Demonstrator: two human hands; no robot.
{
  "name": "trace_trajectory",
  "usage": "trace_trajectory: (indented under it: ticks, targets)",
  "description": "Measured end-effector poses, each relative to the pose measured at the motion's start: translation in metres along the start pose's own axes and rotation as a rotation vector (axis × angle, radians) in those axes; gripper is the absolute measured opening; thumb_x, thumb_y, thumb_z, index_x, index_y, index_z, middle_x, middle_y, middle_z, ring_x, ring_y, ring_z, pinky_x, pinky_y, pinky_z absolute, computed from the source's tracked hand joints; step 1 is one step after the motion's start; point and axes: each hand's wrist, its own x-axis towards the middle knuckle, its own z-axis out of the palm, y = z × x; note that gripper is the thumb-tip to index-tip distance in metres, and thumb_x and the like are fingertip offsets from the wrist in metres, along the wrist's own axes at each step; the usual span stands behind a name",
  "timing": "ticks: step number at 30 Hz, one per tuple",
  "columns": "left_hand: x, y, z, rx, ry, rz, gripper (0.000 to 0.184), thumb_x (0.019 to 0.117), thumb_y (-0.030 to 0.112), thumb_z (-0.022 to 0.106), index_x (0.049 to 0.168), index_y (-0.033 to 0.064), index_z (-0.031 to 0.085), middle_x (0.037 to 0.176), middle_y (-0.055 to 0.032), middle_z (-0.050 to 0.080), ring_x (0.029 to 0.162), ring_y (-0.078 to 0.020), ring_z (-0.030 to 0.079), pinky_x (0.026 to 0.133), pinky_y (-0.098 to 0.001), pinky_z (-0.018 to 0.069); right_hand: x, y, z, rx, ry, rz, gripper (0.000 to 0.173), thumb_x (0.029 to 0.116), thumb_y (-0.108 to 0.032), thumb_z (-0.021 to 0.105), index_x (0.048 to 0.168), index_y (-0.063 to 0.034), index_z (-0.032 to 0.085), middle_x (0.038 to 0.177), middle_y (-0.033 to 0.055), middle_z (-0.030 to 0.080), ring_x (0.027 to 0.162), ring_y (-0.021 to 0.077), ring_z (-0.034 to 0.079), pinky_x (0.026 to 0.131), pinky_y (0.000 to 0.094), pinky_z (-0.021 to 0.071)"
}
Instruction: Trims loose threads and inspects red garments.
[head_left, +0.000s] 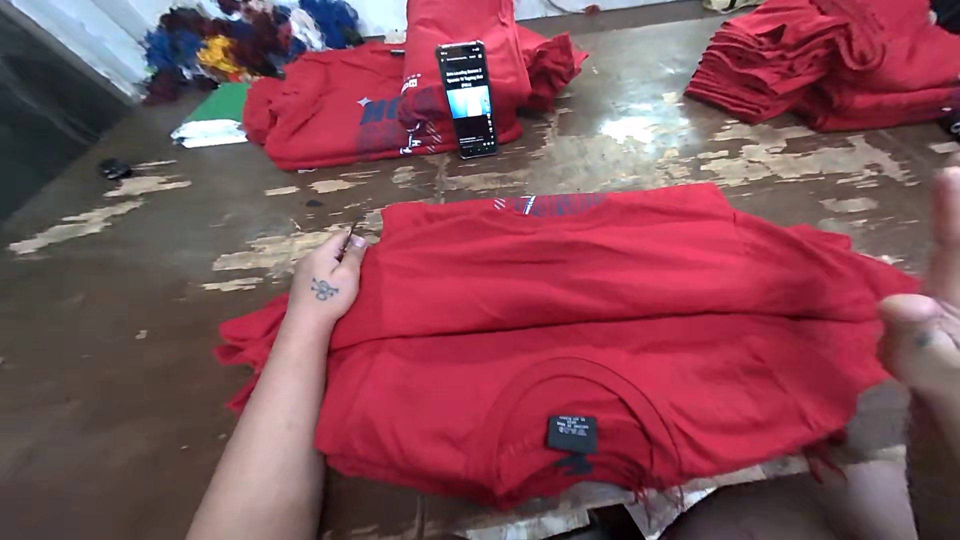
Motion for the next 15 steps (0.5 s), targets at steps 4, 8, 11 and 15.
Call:
trace_trajectory:
  ticks: [4,8,11,15]
  targets:
    - [-0.001,-0.001,-0.001,0.019,0.004,0.026,0.047,0.1110,0.035,0.037,0.116,-0.0017,0.065,0.096,-0.0283,0.066,0.095,-0.0453,0.065,0.083,-0.0701,0.0439,0.015,0.000,0.072,0.122,-0.174,-0.027,0.096,0.0976,-0.075,0.020,0.160,-0.0039,0.032,0.168,0.0219,0.023,0.157,0.0364,0.019,0.126,0.0579,0.0153]
    - [-0.002,-0.004,-0.002,0.045,0.001,0.038,0.049,0.1106,0.037,0.036,0.115,-0.0023,0.064,0.095,-0.0292,0.065,0.094,-0.0472,0.064,0.080,-0.0713,0.0431,0.002,0.041,0.073,-0.123,-0.305,-0.078,0.103,0.0929,-0.083,0.010,0.158,-0.0089,0.039,0.163,0.0263,0.032,0.153,0.0474,0.026,0.118,0.0724,0.0148]
    - [0.000,-0.006,-0.002,0.038,0.013,0.050,0.050,0.1104,0.039,0.035,0.114,-0.0021,0.064,0.094,-0.0290,0.065,0.093,-0.0465,0.064,0.080,-0.0711,0.0429,-0.004,0.060,0.058,-0.216,-0.341,0.073,0.110,0.0878,-0.087,0.005,0.161,-0.0103,0.034,0.164,0.0232,0.033,0.153,0.0465,0.025,0.117,0.0741,0.0142]
    - [-0.003,-0.003,-0.003,0.022,0.017,0.059,0.048,0.1101,0.037,0.037,0.112,-0.0036,0.064,0.092,-0.0293,0.064,0.092,-0.0459,0.064,0.079,-0.0700,0.0429,0.000,0.082,0.048,-0.209,-0.419,0.316,0.107,0.0875,-0.085,0.004,0.164,-0.0142,0.026,0.167,0.0202,0.029,0.154,0.0450,0.024,0.114,0.0753,0.0201]
